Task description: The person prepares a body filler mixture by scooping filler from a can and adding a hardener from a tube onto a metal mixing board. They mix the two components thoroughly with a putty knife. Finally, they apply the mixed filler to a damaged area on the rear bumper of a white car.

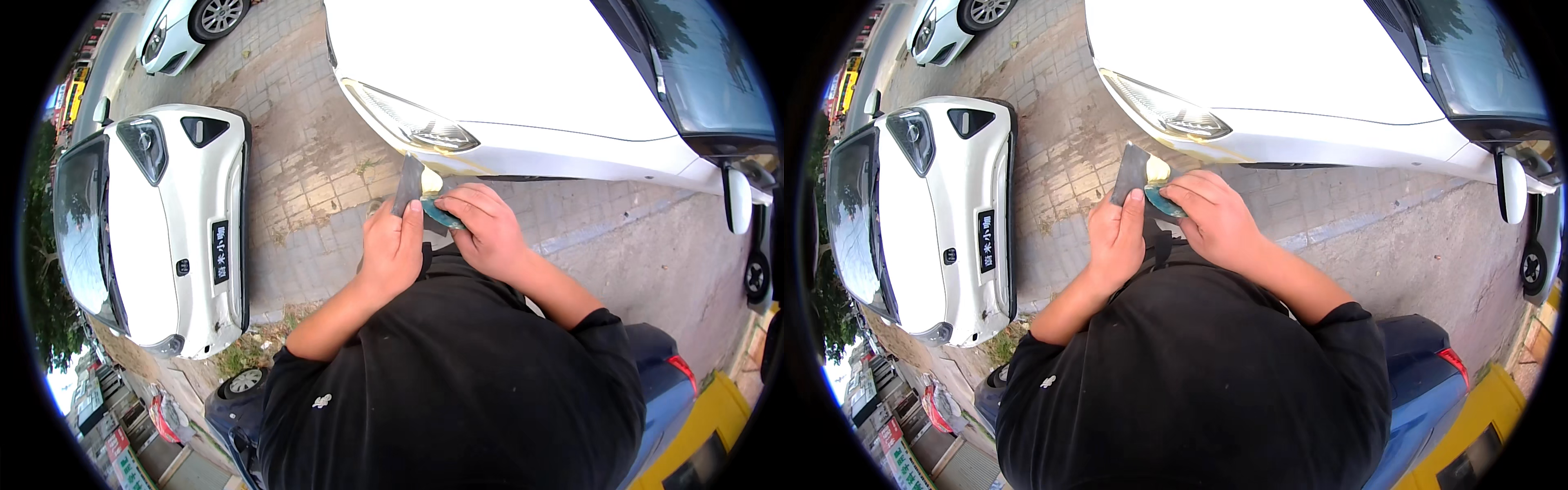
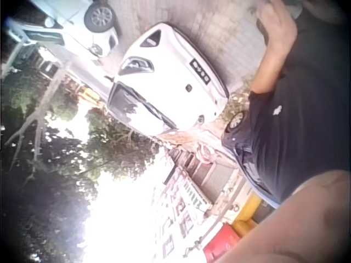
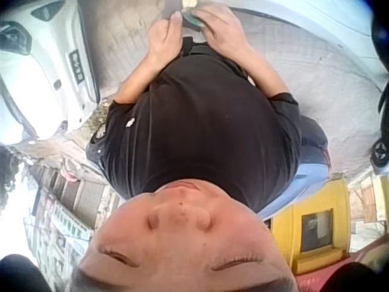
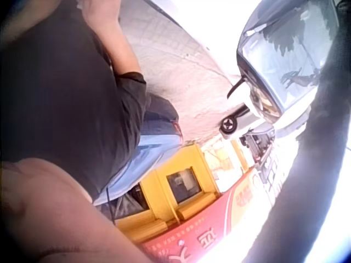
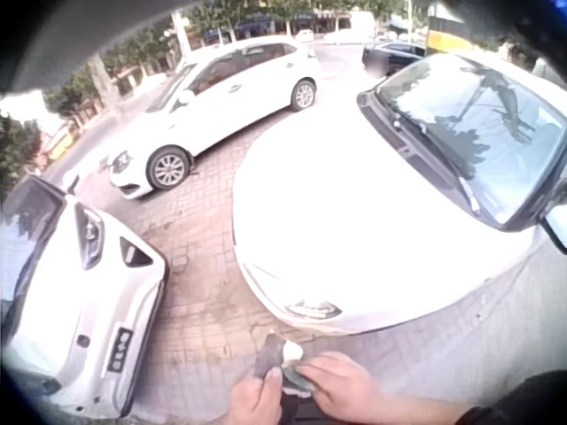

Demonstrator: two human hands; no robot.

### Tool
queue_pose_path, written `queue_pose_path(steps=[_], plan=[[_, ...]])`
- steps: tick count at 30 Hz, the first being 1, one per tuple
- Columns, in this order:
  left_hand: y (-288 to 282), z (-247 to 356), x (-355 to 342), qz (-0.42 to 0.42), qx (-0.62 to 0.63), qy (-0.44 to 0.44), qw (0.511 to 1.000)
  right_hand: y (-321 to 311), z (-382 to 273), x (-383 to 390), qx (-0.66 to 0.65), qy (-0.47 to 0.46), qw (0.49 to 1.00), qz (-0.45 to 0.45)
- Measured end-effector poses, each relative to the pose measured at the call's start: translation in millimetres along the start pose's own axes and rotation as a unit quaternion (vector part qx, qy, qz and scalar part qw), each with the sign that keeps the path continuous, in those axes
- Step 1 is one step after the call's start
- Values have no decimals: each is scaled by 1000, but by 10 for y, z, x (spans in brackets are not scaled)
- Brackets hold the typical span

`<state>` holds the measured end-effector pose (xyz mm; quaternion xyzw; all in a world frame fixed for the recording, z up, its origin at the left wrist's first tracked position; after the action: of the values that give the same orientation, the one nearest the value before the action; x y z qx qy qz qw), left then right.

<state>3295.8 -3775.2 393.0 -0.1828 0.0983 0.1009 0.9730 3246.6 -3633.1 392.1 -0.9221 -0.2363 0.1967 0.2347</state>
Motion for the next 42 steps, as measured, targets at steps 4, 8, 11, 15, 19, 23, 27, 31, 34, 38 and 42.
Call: queue_pose_path(steps=[4, 8, 11, 15, 19, 23, 27, 31, 34, 38, 42], plan=[[-311, -563, -173, -106, -5, -2, 994, 573, 115, -115, -18, 116, 993, 9], [-694, -1200, -460, -142, 57, -58, 986, 1128, 184, 11, -98, 198, 973, -63], [-1027, -1126, -983, 72, 285, -5, 956, 1250, 430, 303, -229, 367, 901, 42], [-920, -1118, -1385, 2, 273, 23, 962, 1537, 897, 1146, -578, 394, 650, 298], [-320, -1169, -1154, -141, 286, -41, 947, 1637, 1136, 1881, -591, 379, 581, 412], [506, -944, -766, -266, 358, -103, 889, 1869, 1480, 2504, -611, 354, 503, 498], [1287, -984, -562, -375, 368, -180, 832, 2241, 1865, 2962, -649, 332, 406, 552], [1885, -1046, -630, -447, 333, -225, 799, 2641, 2341, 3115, -658, 339, 343, 579], [2321, -1108, -723, -502, 310, -231, 773, 2916, 2757, 3157, -667, 333, 311, 590], [3049, -1199, -821, -583, 259, -202, 743, 3256, 3321, 3064, -643, 377, 267, 611], [3839, -1417, -706, -681, 233, -185, 669, 3485, 3894, 2857, -648, 394, 201, 619]])
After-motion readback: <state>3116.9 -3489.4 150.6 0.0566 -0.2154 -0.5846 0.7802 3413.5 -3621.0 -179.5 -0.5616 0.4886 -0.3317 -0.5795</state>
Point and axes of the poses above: each hand's wrist, its own x-axis away from the middle knuckle, its own y-axis out of the palm, z = x × y, the point moved 6 cm from there along -x, towards the middle knuckle, and after that the axes turned 14 degrees about y, right-handed, at the moved point
